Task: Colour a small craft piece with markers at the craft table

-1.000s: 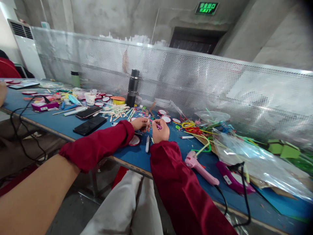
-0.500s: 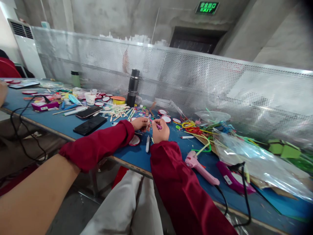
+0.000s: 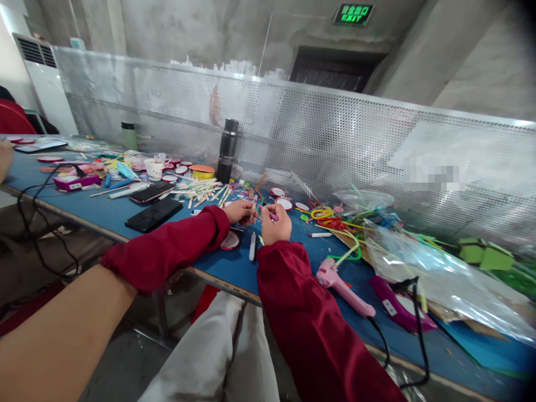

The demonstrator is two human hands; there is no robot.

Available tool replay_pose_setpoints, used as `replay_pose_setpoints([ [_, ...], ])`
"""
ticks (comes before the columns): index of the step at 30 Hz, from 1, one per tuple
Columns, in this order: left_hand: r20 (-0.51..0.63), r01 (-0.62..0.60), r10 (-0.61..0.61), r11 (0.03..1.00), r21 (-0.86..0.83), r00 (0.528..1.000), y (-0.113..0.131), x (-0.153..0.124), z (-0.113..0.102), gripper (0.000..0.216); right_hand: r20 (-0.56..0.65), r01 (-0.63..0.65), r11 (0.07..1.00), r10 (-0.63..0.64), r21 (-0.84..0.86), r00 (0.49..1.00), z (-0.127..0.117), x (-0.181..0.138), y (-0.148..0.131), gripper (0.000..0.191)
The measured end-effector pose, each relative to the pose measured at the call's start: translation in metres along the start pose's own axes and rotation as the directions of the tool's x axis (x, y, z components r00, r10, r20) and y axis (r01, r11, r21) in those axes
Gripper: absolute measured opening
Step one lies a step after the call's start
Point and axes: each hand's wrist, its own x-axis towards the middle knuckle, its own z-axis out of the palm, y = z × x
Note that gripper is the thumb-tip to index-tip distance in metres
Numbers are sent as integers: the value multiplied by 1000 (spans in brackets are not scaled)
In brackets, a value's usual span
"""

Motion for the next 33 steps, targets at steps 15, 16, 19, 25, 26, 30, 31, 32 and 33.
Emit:
replay_pose_setpoints([
  [15,10,0,0,1000,7,1000,-3,2,0,27,6,28,999,-28,15,1000,0,0,0,23],
  [16,10,2,-2,1000,4,1000,-3,2,0,26,1,19,1000,-19,7,1000,0,0,0,22],
  [19,12,4,-4,1000,-5,1000,-2,2,0,24,-6,-1,1000,1,2,1000,0,0,-1,23],
  [25,12,-7,7,1000,4,1000,-2,1,0,21,24,21,1000,-21,18,999,1,-1,-1,24],
  [26,14,-12,12,1000,5,1000,-2,1,0,21,25,21,1000,-21,14,999,0,-1,-1,23],
  [30,16,-2,3,1000,-5,1000,-2,1,0,21,11,-1,1000,1,-4,1000,-1,0,-1,23],
  [31,15,0,0,1000,-7,1000,-1,1,0,21,6,-3,1000,3,-1,1000,-1,0,-1,23],
  [32,15,-1,1,1000,-6,1000,-1,1,0,21,5,0,1000,0,5,1000,0,0,-1,23],
  [33,15,-4,4,1000,-3,1000,-1,1,0,22,6,8,1000,-8,14,1000,0,0,-1,22],
])
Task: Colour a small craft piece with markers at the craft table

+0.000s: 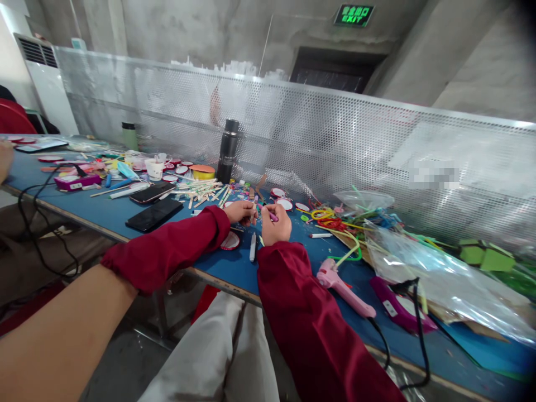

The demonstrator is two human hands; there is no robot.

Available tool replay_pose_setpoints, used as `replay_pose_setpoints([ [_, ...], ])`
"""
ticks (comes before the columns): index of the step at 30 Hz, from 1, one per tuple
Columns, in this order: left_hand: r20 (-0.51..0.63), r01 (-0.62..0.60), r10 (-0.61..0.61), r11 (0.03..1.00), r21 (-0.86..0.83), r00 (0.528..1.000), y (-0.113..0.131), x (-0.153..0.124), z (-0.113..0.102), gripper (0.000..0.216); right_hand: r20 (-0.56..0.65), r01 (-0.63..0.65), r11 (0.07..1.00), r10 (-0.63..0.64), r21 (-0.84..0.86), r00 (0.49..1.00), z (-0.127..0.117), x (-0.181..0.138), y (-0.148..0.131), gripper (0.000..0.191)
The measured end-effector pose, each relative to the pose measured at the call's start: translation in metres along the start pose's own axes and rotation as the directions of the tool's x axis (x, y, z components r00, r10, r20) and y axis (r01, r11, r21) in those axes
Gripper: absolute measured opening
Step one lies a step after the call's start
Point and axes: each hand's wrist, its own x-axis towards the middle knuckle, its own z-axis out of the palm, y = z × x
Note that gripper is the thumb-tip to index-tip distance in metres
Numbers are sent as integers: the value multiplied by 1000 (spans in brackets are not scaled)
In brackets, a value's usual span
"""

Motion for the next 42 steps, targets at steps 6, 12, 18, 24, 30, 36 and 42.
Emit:
replay_pose_setpoints([
  [6,-13,-6,6,1000,12,1000,-3,1,1,26,11,26,999,-27,42,1000,2,0,1,22],
  [12,-11,-11,11,1000,-2,1000,-5,2,1,28,22,32,999,-32,38,999,0,1,-2,22],
  [18,-7,-4,4,1000,-4,1000,-3,2,1,28,22,34,999,-34,34,999,1,0,-1,23],
  [24,-6,1,-1,1000,-8,1000,-2,1,2,26,20,33,999,-33,7,999,1,1,1,23],
  [30,-8,-5,5,1000,-13,1000,0,0,1,26,-17,7,1000,-6,12,1000,1,-1,0,24],
  [36,-34,-2,1,1000,-23,999,0,0,3,28,3,36,998,-36,44,999,1,-1,-2,23],
  [42,-38,4,-5,1000,-24,999,0,0,3,27,14,34,999,-35,37,999,1,0,-2,23],
])
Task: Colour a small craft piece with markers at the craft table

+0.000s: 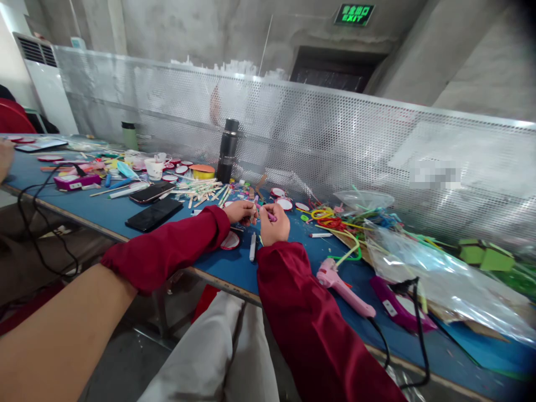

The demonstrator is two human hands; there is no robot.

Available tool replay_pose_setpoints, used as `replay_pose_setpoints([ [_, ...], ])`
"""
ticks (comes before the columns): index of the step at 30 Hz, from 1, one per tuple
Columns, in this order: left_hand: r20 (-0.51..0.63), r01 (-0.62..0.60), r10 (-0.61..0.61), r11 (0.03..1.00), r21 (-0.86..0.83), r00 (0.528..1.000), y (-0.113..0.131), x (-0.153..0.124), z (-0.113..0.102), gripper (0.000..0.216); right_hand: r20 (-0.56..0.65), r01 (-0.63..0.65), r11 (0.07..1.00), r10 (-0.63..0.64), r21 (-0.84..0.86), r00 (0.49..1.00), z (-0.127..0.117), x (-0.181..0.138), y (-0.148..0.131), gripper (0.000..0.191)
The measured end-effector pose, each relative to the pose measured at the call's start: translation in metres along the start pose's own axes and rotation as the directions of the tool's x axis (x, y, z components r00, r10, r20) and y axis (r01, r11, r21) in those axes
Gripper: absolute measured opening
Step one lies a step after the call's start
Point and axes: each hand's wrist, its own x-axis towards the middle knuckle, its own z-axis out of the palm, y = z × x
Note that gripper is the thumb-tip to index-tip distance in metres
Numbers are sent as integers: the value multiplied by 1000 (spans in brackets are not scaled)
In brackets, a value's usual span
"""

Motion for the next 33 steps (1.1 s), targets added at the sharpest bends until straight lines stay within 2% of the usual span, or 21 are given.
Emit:
replay_pose_setpoints([
  [8,37,-5,4,1000,28,999,4,-2,-2,24,-22,-38,999,38,-29,999,-1,0,1,25],
  [18,15,-3,3,1000,23,1000,-1,1,-1,24,11,5,1000,-5,3,1000,-1,0,-1,23],
  [25,36,4,-4,1000,19,999,1,0,-2,26,-25,-30,999,29,-35,999,-1,0,0,24],
  [33,29,-2,2,1000,20,1000,0,0,-2,30,7,-5,1000,5,2,1000,-1,1,0,24],
])
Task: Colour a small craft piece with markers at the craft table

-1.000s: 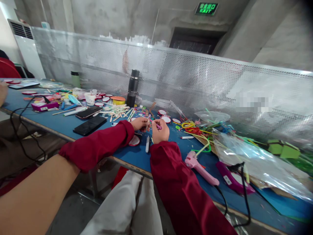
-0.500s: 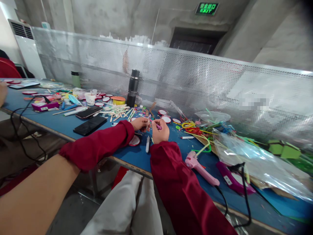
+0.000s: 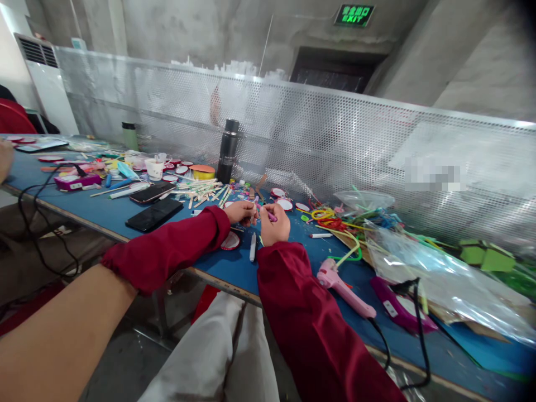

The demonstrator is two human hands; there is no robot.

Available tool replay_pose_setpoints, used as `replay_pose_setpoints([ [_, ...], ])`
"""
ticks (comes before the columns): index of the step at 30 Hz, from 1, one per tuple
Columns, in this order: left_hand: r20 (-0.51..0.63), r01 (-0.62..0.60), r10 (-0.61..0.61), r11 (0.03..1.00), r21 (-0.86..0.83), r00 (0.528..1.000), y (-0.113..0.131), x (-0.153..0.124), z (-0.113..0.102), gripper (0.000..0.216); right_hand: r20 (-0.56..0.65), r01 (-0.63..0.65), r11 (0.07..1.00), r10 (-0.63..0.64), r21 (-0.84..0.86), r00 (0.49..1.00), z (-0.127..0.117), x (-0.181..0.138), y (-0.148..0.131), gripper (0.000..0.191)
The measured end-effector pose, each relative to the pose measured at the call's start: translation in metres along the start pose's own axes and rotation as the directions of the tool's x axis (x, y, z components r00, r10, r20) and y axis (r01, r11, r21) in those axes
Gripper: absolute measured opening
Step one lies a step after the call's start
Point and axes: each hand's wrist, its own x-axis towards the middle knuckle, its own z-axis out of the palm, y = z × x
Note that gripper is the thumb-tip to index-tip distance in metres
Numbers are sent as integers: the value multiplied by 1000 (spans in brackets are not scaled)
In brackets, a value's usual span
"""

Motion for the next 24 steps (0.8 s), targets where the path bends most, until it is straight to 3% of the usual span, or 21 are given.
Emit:
replay_pose_setpoints([
  [24,11,-9,9,1000,3,1000,0,0,0,27,-18,6,1000,-6,-4,1000,1,0,3,25],
])
